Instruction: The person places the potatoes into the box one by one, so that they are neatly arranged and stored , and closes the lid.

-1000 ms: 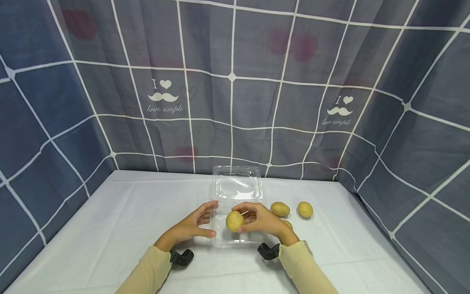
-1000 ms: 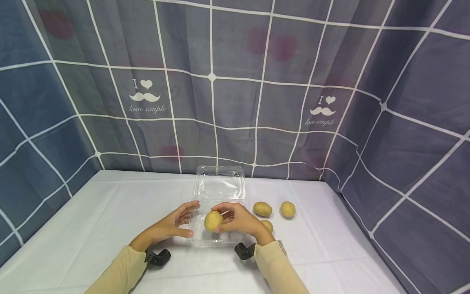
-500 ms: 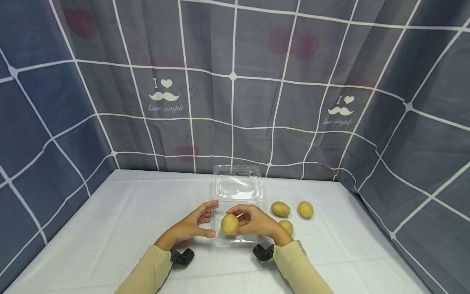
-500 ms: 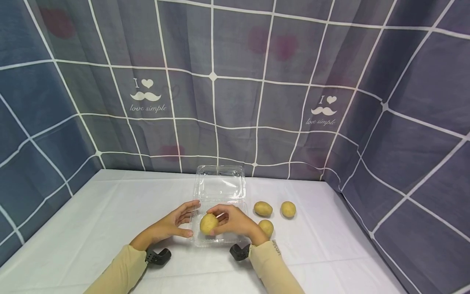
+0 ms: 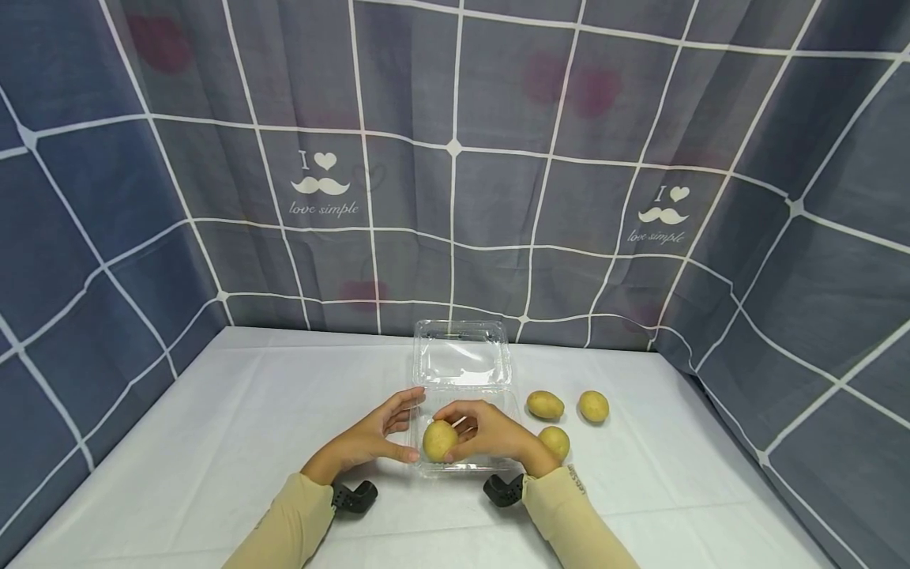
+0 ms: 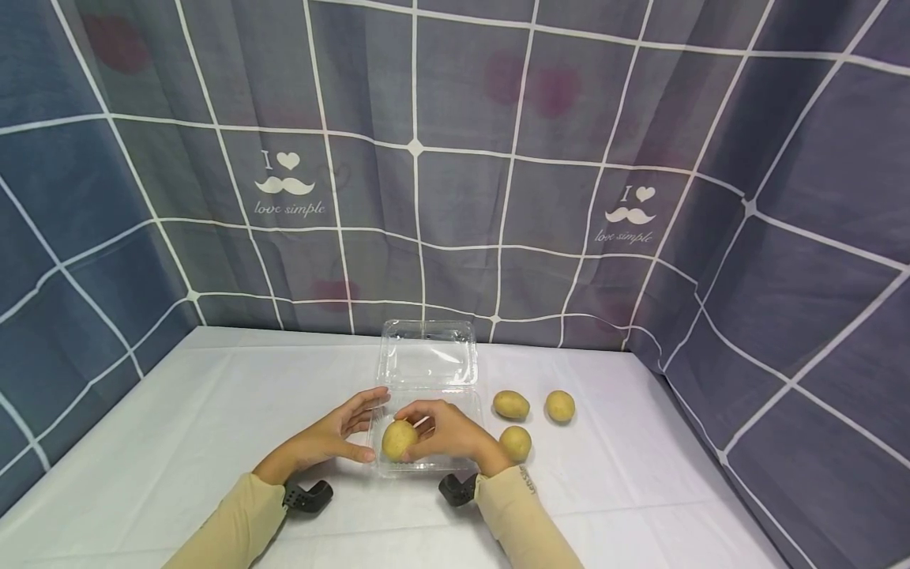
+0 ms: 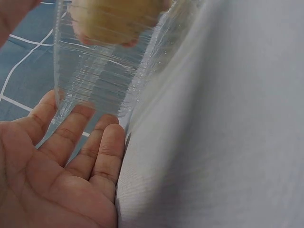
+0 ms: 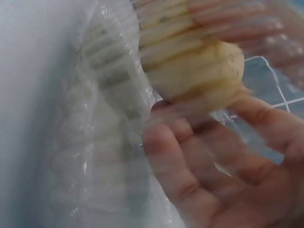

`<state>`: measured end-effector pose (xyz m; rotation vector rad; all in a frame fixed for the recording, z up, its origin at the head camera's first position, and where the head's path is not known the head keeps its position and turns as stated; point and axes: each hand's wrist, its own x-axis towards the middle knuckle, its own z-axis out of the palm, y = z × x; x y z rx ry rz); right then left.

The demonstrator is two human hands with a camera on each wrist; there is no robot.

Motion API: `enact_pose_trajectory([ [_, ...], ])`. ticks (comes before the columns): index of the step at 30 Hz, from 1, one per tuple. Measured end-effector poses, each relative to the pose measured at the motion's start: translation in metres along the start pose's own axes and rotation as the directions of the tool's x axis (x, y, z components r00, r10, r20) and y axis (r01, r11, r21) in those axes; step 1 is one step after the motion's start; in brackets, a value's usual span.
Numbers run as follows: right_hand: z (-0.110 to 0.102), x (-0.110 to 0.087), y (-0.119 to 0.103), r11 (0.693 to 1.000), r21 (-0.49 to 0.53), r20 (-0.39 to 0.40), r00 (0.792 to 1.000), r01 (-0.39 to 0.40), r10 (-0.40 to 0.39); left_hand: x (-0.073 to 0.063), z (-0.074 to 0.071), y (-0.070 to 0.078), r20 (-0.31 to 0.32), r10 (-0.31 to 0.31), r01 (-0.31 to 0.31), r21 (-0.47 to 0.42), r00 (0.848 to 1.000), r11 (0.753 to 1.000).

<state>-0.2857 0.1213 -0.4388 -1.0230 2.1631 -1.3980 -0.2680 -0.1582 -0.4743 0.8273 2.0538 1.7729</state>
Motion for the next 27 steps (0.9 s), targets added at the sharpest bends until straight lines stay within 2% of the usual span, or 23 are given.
enact_pose_trajectory([
  [6,0.0033,0.0033,-0.0001,0.999,-0.046,0.021,1.0,-0.008,0.009,-0.0011,0.0005,0.0008,0.001,0.005,-0.005,-0.003,1.0,1.0],
  [14,0.0049,0.0042,0.0006,0.999,-0.027,0.044,0.998,-0.033,0.035,0.0008,0.0005,0.0018,0.0,0.003,-0.003,-0.006,1.0,1.0],
  [18,0.0048,0.005,0.0013,1.0,-0.015,0.051,0.999,-0.015,0.015,0.0011,0.0004,0.0017,-0.005,0.02,-0.02,-0.005,1.0,1.0],
  [27,0.006,0.0051,0.0034,1.0,0.019,0.102,0.995,0.002,-0.004,-0.0007,0.0013,0.0017,-0.007,0.017,-0.017,-0.005,1.0,1.0],
])
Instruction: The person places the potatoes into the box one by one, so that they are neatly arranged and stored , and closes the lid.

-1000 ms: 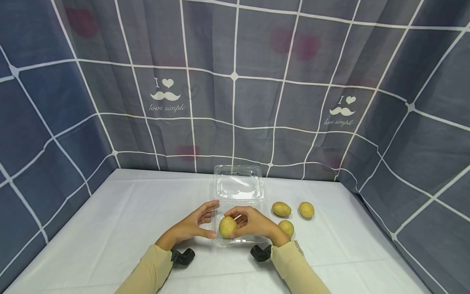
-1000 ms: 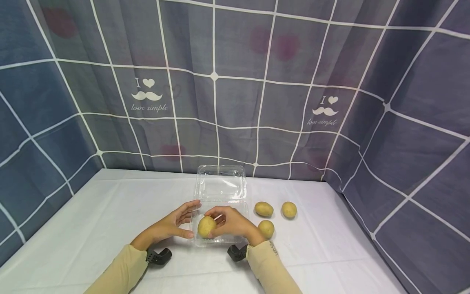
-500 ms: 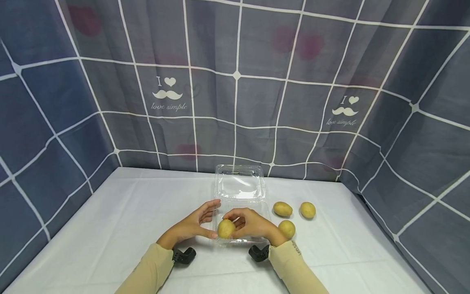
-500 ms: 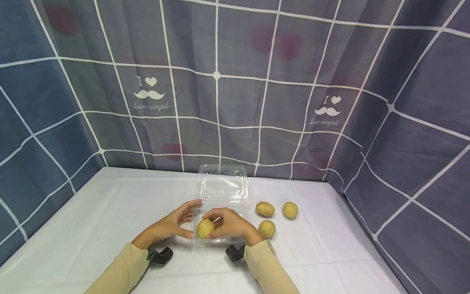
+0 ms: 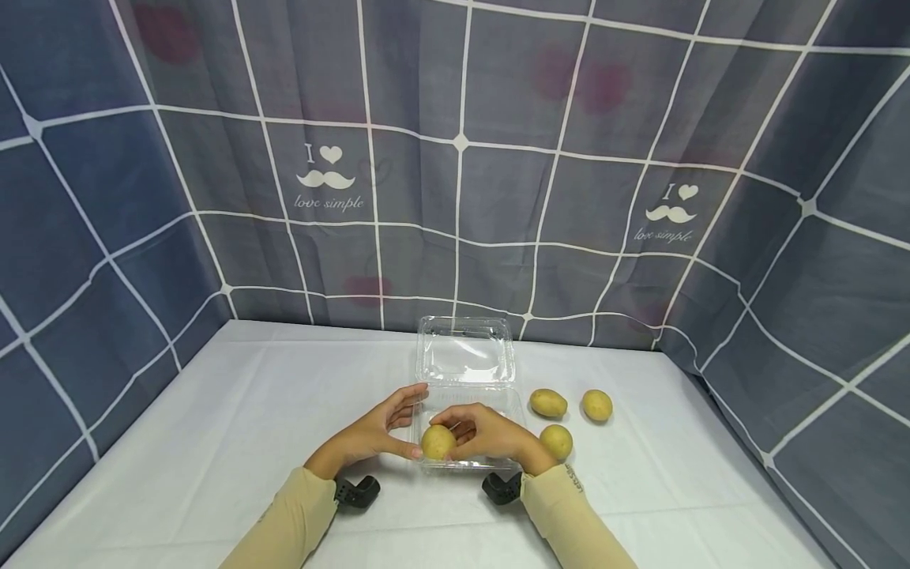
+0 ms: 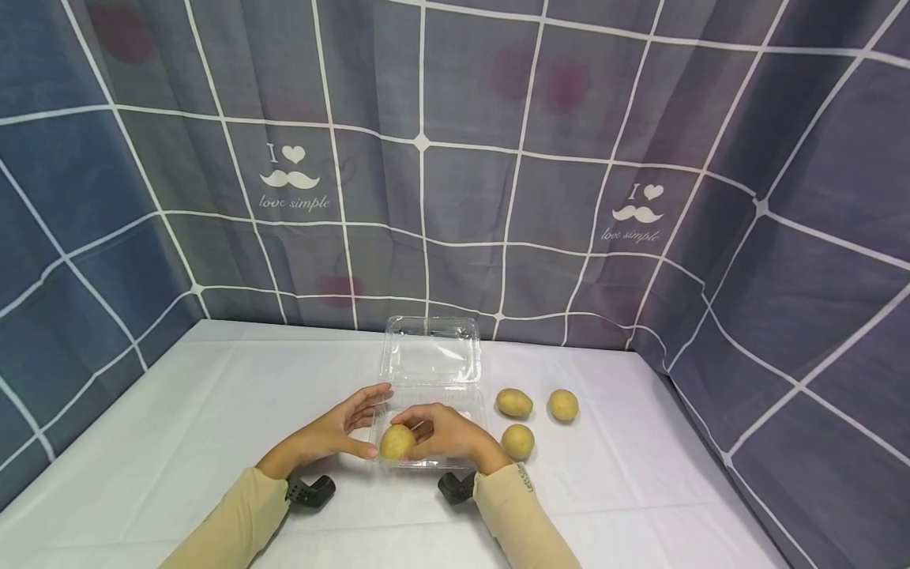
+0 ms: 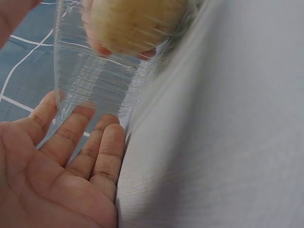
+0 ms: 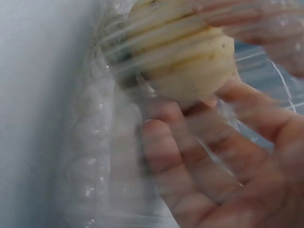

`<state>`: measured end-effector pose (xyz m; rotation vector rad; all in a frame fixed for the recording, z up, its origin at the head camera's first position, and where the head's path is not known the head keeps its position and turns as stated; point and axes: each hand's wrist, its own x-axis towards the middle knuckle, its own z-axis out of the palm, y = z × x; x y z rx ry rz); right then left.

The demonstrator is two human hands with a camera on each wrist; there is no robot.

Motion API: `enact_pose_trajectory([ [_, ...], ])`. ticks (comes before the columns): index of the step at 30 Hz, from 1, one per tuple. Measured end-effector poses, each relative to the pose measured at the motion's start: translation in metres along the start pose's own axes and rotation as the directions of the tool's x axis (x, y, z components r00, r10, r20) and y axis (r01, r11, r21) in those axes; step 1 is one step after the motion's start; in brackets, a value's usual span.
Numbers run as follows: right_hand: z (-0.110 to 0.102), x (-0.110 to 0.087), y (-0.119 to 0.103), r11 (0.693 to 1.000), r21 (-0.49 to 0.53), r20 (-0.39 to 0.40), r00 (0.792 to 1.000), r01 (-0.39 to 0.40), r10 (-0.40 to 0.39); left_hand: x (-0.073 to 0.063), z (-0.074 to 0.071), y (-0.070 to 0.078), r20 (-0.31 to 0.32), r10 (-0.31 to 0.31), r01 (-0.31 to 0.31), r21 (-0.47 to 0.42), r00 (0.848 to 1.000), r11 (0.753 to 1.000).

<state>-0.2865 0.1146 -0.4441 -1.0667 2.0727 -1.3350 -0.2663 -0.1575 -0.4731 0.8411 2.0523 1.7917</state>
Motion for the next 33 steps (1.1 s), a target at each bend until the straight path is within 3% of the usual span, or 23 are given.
enact_pose_trajectory([
  [13,-0.0037,-0.0002,0.0022,0.999,0.025,0.013,0.999,-0.044,0.044,0.0009,-0.0006,0.0006,-0.014,-0.026,0.026,0.01,1.0,1.0],
  [33,-0.0043,-0.0034,-0.0002,0.998,0.012,-0.067,0.996,-0.063,0.064,0.0025,-0.0005,-0.0023,-0.012,-0.001,0.001,0.022,1.0,1.0],
])
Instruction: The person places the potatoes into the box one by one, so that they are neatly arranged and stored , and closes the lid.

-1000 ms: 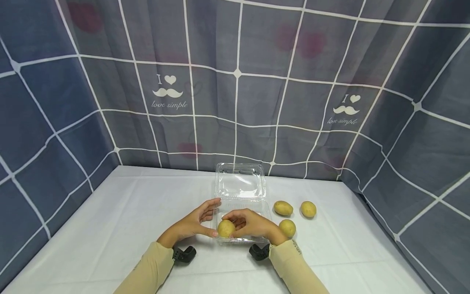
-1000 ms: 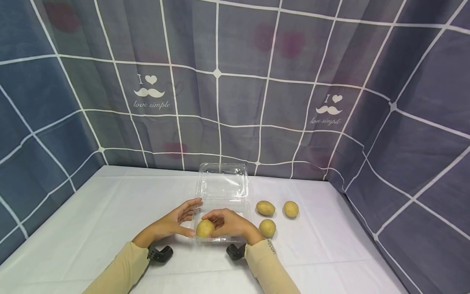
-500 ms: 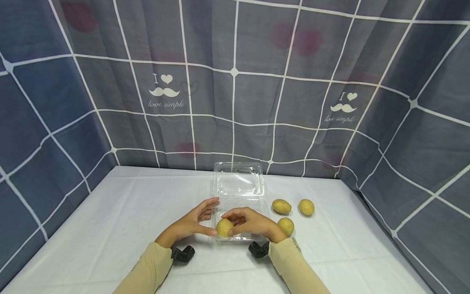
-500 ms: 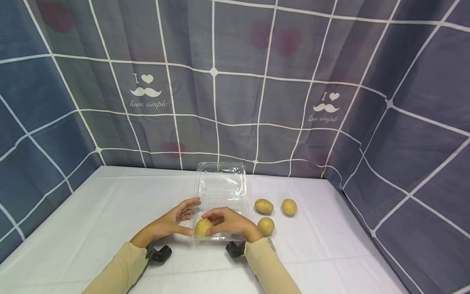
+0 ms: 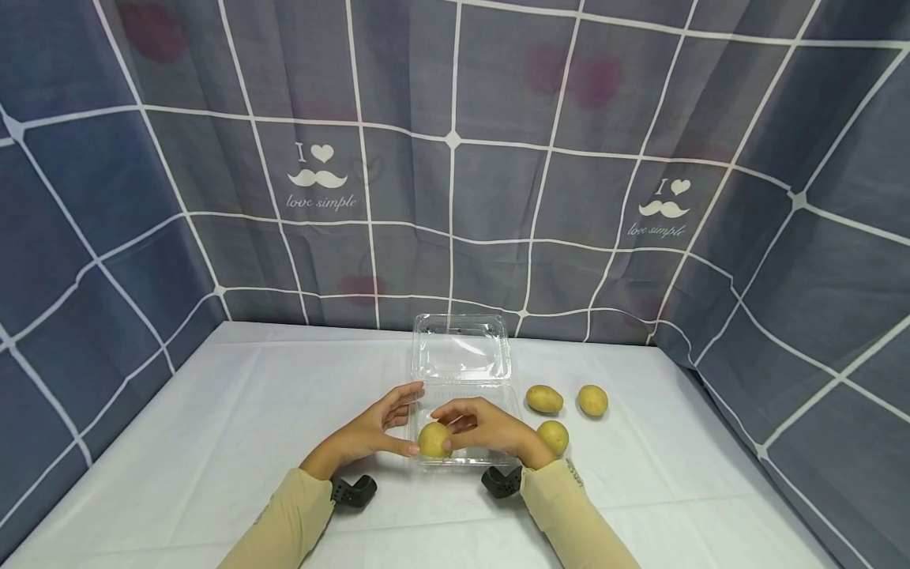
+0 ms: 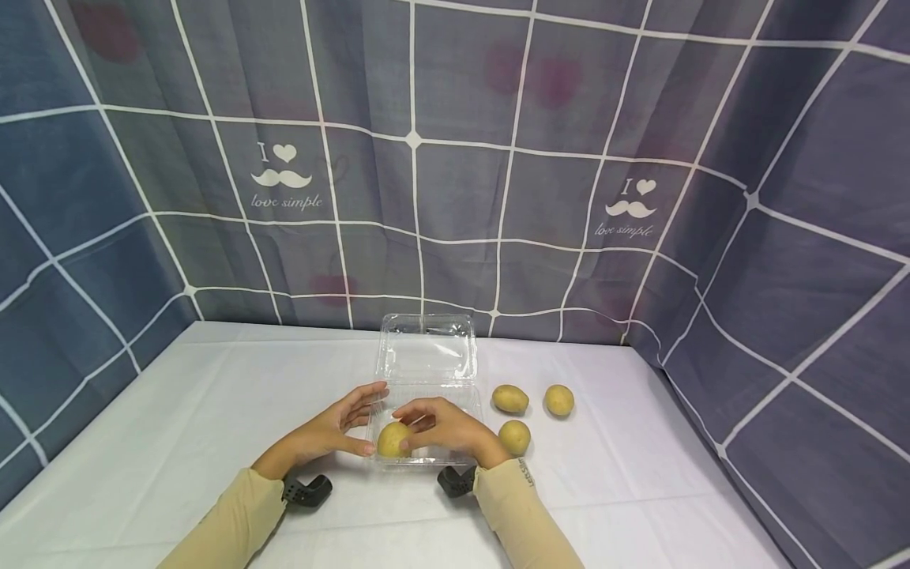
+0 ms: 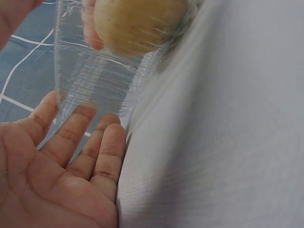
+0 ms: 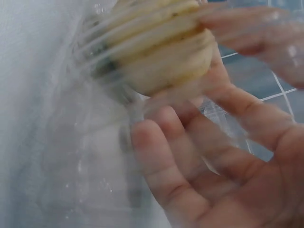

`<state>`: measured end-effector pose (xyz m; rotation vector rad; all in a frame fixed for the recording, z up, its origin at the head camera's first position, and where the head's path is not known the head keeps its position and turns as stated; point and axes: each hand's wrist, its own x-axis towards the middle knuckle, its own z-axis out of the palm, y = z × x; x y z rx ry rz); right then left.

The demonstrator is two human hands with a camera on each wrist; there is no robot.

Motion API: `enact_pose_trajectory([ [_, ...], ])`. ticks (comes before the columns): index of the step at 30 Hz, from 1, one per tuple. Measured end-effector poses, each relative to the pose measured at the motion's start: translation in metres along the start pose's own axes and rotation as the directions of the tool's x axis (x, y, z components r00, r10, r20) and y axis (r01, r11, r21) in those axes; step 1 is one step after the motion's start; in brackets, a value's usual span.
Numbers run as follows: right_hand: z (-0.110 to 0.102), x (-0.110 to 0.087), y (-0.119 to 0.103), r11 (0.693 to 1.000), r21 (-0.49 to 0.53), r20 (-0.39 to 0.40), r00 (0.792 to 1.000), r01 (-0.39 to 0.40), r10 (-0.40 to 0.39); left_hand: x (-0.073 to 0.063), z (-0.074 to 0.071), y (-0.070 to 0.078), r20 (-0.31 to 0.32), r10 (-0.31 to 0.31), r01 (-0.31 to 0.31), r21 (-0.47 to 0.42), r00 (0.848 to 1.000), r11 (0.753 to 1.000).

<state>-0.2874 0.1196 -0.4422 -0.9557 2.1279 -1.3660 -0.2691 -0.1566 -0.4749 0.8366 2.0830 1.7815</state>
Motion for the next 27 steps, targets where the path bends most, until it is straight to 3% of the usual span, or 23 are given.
enact_pose_trajectory([
  [10,-0.004,-0.002,-0.002,0.998,-0.036,-0.038,0.998,0.042,-0.044,-0.001,0.0,0.002,-0.005,-0.038,0.038,-0.015,0.999,0.999],
  [27,-0.015,-0.009,-0.011,0.997,-0.032,-0.094,0.993,0.064,-0.067,-0.002,0.0,0.003,-0.008,-0.035,0.035,-0.014,0.999,0.999],
])
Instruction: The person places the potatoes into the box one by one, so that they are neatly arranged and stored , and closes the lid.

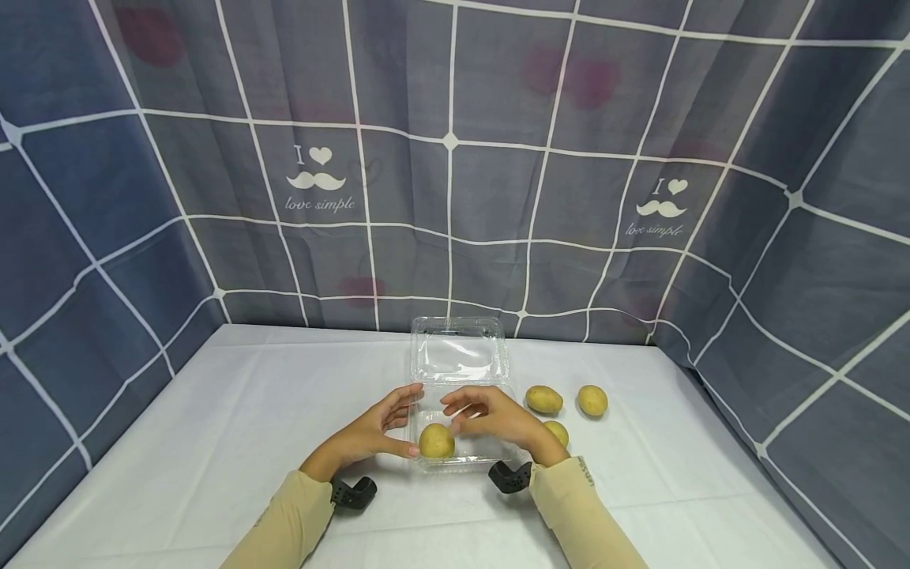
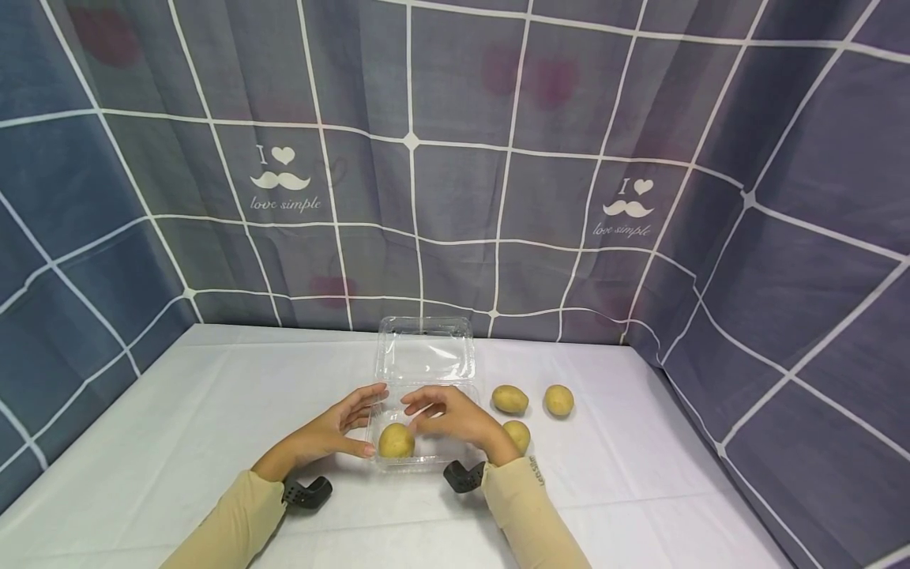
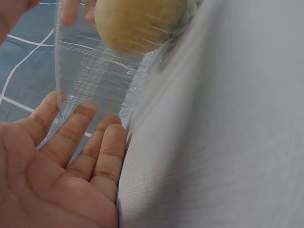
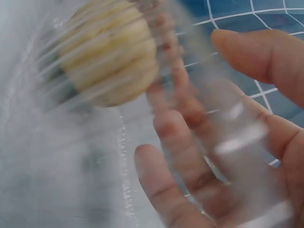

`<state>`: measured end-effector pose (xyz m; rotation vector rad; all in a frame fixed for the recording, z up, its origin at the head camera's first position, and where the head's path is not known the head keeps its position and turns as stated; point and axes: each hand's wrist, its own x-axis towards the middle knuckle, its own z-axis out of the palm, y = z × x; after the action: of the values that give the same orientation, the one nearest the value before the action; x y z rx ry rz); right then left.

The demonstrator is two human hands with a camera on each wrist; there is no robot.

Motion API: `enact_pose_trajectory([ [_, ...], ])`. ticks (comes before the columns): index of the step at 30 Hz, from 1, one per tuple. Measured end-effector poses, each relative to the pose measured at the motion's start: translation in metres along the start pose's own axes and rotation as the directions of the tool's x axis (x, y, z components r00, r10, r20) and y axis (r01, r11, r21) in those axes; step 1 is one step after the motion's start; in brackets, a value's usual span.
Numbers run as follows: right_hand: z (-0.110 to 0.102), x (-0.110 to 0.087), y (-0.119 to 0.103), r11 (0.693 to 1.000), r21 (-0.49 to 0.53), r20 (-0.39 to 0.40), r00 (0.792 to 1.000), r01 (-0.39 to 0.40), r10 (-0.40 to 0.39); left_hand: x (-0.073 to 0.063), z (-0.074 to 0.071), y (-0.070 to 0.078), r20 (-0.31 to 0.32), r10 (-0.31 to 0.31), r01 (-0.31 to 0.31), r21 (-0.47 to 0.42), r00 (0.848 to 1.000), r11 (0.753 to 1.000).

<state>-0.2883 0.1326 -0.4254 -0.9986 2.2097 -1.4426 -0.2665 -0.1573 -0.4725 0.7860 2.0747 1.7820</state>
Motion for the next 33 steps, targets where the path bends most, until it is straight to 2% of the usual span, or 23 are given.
enact_pose_trajectory([
  [9,-0.006,-0.005,-0.009,0.999,0.04,-0.029,0.999,0.032,-0.03,0.001,0.001,-0.003,0.004,0.023,-0.023,-0.016,1.0,1.0],
  [12,-0.008,-0.006,-0.011,0.998,0.068,-0.042,0.999,0.013,-0.01,0.002,0.001,-0.004,0.008,0.031,-0.031,-0.005,0.999,0.999],
  [19,-0.017,-0.015,-0.017,0.984,0.158,-0.082,0.992,-0.083,0.097,0.002,0.001,-0.003,0.01,0.037,-0.037,0.007,0.999,0.999],
  [26,-0.031,-0.021,-0.019,0.982,0.183,-0.127,0.99,-0.041,0.065,0.002,0.001,-0.002,0.013,0.041,-0.041,-0.008,0.999,0.999],
  [33,-0.039,-0.025,-0.02,0.973,0.231,-0.187,0.981,-0.014,0.058,0.003,-0.001,-0.002,0.013,0.007,-0.006,-0.021,1.0,1.0],
])
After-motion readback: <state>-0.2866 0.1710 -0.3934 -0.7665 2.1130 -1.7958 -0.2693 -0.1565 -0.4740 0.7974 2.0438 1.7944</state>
